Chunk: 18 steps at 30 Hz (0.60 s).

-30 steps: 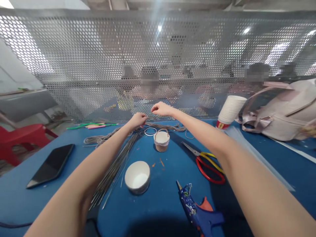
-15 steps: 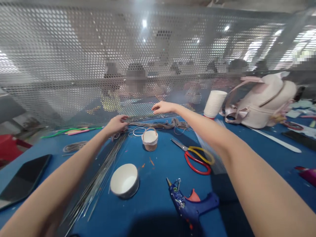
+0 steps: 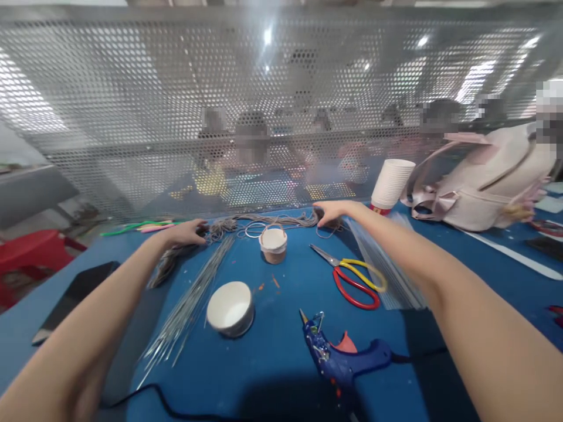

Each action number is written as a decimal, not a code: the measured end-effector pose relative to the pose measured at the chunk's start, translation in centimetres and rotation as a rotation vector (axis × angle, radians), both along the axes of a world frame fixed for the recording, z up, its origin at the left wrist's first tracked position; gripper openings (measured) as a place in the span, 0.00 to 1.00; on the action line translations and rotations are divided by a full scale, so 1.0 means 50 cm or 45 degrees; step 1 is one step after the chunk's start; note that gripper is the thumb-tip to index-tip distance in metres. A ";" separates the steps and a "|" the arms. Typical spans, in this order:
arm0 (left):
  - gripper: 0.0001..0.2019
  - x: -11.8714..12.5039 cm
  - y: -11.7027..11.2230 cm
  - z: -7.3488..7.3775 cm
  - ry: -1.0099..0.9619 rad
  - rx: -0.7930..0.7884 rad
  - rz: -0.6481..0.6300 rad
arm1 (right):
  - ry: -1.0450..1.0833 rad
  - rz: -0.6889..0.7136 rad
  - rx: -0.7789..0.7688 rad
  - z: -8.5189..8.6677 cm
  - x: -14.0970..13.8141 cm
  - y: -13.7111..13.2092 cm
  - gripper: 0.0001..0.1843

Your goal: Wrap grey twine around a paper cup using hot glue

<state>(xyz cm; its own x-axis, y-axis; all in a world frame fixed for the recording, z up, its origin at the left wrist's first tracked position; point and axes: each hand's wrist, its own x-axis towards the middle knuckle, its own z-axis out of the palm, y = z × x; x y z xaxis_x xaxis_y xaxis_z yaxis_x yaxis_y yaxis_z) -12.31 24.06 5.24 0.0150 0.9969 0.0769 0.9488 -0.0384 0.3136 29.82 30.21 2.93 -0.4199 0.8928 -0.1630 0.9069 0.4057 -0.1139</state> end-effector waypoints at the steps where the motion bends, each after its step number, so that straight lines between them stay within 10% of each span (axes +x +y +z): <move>1: 0.23 -0.002 0.000 -0.004 0.011 -0.055 0.011 | -0.014 0.008 -0.018 -0.004 -0.005 0.002 0.33; 10: 0.15 -0.010 0.014 -0.042 0.147 -0.319 0.279 | -0.119 -0.049 -0.040 -0.033 -0.036 0.009 0.16; 18: 0.18 -0.118 -0.012 0.041 0.275 0.020 0.684 | -0.050 -0.153 0.233 0.028 -0.024 0.053 0.18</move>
